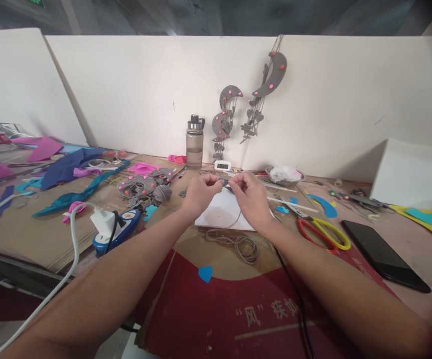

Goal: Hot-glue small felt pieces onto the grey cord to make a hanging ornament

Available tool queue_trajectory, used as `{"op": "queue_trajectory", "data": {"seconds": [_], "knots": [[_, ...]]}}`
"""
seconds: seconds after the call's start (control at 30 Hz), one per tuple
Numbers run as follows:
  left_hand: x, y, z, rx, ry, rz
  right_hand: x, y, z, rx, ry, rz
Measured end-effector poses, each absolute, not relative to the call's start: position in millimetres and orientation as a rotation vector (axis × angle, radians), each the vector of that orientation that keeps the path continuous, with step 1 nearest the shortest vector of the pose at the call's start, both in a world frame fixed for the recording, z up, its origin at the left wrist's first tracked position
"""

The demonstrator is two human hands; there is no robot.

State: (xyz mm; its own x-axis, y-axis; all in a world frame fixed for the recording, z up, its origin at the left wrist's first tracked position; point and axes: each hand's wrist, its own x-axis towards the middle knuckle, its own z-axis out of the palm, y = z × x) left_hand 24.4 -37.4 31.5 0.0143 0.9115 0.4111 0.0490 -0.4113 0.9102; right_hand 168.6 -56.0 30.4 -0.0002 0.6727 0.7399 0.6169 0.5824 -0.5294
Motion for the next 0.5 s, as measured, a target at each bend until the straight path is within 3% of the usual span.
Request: {"op": "queue_trajectory", "data": {"seconds": [0.5], "knots": [[19.2, -34.0, 34.6, 1.915, 1.17, 1.327, 170.0, -56.1, 33.5, -1.149, -1.734, 0.045]]}}
